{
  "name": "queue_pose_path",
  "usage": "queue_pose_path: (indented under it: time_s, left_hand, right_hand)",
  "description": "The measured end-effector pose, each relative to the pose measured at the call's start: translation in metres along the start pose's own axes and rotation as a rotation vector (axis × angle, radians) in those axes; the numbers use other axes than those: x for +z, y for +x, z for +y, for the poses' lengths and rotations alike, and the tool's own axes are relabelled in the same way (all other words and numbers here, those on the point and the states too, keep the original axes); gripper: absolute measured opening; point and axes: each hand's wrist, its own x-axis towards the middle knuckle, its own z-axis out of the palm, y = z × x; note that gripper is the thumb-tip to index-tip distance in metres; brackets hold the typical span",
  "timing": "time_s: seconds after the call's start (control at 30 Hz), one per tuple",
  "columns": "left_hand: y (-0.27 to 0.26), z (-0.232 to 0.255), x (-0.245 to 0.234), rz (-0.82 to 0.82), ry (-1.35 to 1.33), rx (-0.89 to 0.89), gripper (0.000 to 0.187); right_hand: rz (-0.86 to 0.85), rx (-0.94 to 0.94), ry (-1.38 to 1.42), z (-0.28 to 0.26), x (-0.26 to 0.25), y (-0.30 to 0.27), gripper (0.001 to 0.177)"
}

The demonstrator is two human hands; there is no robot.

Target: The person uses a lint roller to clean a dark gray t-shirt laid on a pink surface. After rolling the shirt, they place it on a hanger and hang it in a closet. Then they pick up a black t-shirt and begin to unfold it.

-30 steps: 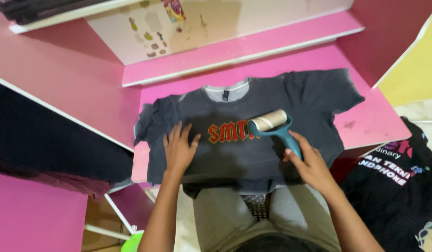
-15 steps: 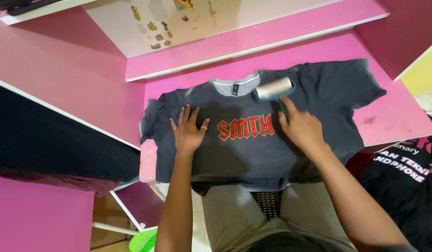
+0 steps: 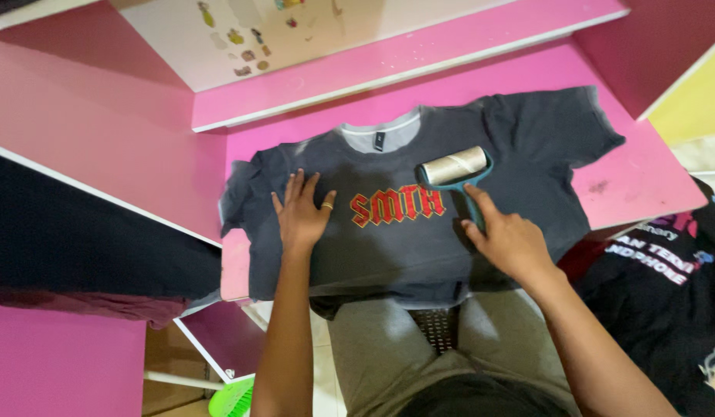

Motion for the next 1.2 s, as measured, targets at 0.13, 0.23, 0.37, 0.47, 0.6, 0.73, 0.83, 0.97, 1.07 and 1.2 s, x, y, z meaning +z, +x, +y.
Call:
queue_pose_path:
  time_s: [0.13, 0.23, 0.37, 0.47, 0.6, 0.73, 0.83, 0.97, 1.07, 1.2]
  left_hand:
    - [-0.002, -0.004, 0.002, 0.031, -0.005, 0.025, 0.060]
    - [-0.002, -0.002, 0.002, 0.038, -0.005, 0.030, 0.060]
    - [-0.002, -0.003, 0.005, 0.057, 0.006, 0.040, 0.059]
    - [-0.002, -0.004, 0.006, 0.058, 0.017, 0.040, 0.059]
    - [-0.002, -0.002, 0.005, 0.064, 0.004, 0.034, 0.058]
    - [-0.001, -0.002, 0.006, 0.053, 0.014, 0.027, 0.058]
    - [0.000, -0.002, 0.007, 0.055, 0.018, 0.033, 0.058]
    - [0.002, -0.001, 0.007, 0.051, 0.047, 0.025, 0.058]
    - [0.001, -0.004, 0.006, 0.062, 0.045, 0.042, 0.058]
    - [0.002, -0.005, 0.009, 0.062, 0.050, 0.041, 0.057]
  right_hand:
    - [-0.100, -0.072, -0.246, 0.003, -0.011, -0.013, 0.077]
    - [-0.176, -0.145, -0.320, 0.023, -0.021, 0.007, 0.072]
    - [0.294, -0.257, 0.014, 0.093, -0.028, 0.068, 0.062]
    - [0.418, -0.298, 0.057, 0.152, -0.018, 0.119, 0.055]
    - [0.450, -0.317, -0.026, 0.211, 0.008, 0.147, 0.052]
    - [0.522, -0.102, -0.053, 0.221, 0.033, 0.141, 0.053]
    - [0.594, -0.003, -0.031, 0.205, 0.025, 0.124, 0.044]
    - [0.713, -0.097, 0.058, 0.150, -0.006, 0.081, 0.031]
    - [0.601, -0.205, 0.222, 0.079, 0.002, 0.019, 0.035]
    - [0.460, -0.209, 0.122, 0.014, 0.021, -0.027, 0.068]
